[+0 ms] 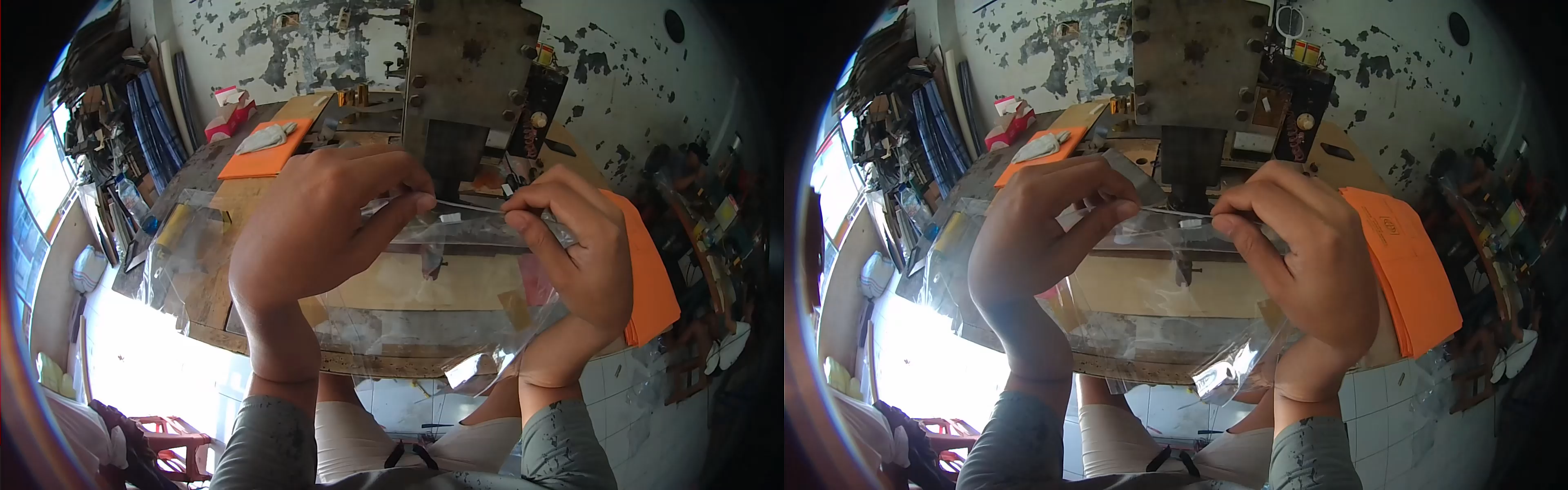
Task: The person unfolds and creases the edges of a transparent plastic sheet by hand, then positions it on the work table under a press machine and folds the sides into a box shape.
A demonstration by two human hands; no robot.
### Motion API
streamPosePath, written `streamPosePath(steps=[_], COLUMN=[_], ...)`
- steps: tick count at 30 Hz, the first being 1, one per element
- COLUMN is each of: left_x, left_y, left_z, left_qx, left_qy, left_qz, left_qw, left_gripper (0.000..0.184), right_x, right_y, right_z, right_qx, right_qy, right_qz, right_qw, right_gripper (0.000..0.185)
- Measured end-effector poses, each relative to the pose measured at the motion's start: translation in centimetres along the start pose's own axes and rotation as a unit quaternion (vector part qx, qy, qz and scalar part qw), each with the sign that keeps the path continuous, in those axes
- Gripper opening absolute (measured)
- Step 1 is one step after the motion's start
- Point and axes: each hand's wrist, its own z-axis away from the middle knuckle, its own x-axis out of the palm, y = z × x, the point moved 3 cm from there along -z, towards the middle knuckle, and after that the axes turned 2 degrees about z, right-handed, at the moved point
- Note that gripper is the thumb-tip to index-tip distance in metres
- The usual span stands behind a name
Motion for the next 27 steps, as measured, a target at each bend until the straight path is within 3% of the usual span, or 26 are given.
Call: streamPosePath(steps=[11,17,20,27], left_x=[1.8,1.3,1.1,1.1], left_y=[2.8,2.1,1.4,0.7], left_z=[-0.2,-0.5,-0.5,-1.1], left_qx=[0.013,-0.01,0.024,-0.102], left_qy=[0.014,-0.006,0.038,-0.028], left_qz=[-0.035,0.019,0.063,0.117], left_qw=[0.999,1.0,0.997,0.987], left_gripper=[0.01,0.009,0.011,0.014], right_x=[0.0,-1.6,-2.3,-1.6], right_y=[-0.3,0.5,1.2,2.0], right_z=[0.6,1.0,1.1,1.1], right_qx=[0.007,0.012,0.027,0.092], right_qy=[-0.002,0.042,0.02,0.035], right_qz=[-0.007,-0.075,-0.064,-0.178], right_qw=[1.0,0.996,0.997,0.979], right_gripper=[0.009,0.011,0.011,0.013])
